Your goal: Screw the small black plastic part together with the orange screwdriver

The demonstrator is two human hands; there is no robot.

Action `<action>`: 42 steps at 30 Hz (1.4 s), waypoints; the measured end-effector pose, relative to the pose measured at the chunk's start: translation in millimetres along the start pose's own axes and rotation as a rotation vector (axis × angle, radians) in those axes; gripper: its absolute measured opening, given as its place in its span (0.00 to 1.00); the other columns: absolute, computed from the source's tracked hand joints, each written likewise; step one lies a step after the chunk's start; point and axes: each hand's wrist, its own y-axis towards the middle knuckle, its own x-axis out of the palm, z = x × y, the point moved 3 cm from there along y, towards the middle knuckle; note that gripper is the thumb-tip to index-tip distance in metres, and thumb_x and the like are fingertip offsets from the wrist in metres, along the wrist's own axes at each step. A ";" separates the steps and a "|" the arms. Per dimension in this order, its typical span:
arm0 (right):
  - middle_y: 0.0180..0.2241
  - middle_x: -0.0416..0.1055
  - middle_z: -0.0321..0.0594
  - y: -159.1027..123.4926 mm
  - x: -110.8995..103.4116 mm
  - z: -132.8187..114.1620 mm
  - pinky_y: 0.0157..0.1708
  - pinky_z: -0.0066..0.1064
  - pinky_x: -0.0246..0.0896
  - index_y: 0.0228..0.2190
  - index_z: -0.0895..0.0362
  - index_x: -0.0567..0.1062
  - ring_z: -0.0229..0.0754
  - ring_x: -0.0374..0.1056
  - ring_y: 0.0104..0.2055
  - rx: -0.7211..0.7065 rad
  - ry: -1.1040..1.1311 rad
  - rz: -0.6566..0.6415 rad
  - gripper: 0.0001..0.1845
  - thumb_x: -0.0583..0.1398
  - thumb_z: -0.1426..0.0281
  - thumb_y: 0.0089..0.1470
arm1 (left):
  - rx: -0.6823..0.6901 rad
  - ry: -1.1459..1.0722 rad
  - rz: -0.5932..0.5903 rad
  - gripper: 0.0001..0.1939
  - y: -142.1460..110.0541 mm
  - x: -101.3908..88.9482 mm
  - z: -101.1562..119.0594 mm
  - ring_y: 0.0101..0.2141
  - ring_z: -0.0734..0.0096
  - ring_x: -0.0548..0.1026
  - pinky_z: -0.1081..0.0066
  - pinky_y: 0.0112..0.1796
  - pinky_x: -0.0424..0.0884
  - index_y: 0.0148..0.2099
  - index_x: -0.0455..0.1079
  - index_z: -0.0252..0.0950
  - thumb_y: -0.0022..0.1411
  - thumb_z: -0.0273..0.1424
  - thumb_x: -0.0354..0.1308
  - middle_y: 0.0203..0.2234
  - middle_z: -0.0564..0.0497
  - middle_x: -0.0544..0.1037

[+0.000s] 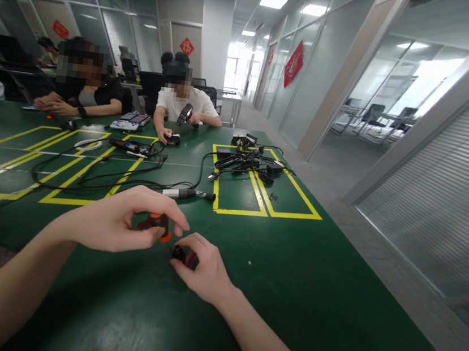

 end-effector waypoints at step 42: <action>0.35 0.74 0.36 -4.0 -2.3 3.3 0.27 0.30 0.65 0.40 0.55 0.76 0.38 0.69 0.28 0.129 -0.172 -0.066 0.17 0.71 0.77 0.49 | -0.317 -0.939 0.028 0.19 8.8 -1.7 -59.6 0.19 0.78 0.71 0.78 0.18 0.58 0.44 0.72 0.32 0.64 0.44 0.66 0.33 0.45 0.82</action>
